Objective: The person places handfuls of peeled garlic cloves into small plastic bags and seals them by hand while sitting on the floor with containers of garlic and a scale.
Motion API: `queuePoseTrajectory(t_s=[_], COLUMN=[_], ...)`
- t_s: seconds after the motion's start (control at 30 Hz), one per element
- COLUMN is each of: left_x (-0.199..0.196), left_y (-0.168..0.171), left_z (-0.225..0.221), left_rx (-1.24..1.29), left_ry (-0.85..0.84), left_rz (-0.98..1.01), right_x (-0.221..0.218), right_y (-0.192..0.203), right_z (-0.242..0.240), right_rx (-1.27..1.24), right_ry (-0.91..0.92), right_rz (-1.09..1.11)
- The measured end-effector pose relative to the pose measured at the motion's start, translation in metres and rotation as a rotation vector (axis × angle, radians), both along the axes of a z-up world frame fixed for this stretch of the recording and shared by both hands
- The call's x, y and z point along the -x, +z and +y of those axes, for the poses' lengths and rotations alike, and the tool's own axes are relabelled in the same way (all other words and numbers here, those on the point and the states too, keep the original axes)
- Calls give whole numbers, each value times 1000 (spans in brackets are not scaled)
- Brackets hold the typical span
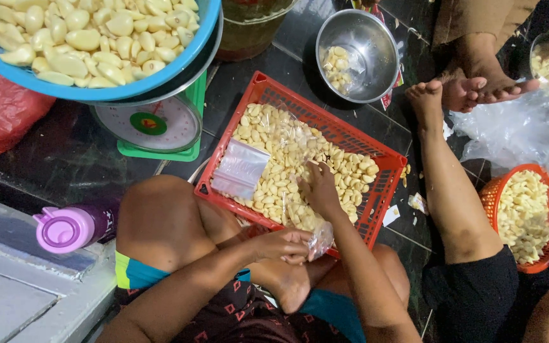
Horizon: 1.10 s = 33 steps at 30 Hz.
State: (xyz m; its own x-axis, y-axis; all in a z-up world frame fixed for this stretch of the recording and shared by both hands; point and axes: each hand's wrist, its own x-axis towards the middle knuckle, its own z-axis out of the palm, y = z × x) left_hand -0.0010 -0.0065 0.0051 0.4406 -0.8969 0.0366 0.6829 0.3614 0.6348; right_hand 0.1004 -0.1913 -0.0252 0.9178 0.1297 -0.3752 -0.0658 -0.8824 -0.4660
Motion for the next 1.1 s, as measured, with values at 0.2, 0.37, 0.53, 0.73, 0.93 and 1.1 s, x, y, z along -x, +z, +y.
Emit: queuePoseTrajectory(t_s=[0.2,0.37,0.53,0.73,0.93,1.1], left_x=[-9,-9,-8,-10,-12,-27], left_y=[25,15,20,31,27,87], left_z=[10,8,15,13,14,28], left_rx=[-22,-30,-68,-116,-138,-131], left_ry=[31,17,10,10,12,36], left_rz=[14,23,20,5,4,4], right_x=[28,43,55,73,95,102], right_y=[-10,67,160,218,188,156], right_z=[-46,-52,-52,-32,-10,-11], right_rx=[-25,-575,-873,-879,-752,-821], right_ry=[15,-564,-764,-479,-497,-522], right_rz=[-84,149,327,392,341,347])
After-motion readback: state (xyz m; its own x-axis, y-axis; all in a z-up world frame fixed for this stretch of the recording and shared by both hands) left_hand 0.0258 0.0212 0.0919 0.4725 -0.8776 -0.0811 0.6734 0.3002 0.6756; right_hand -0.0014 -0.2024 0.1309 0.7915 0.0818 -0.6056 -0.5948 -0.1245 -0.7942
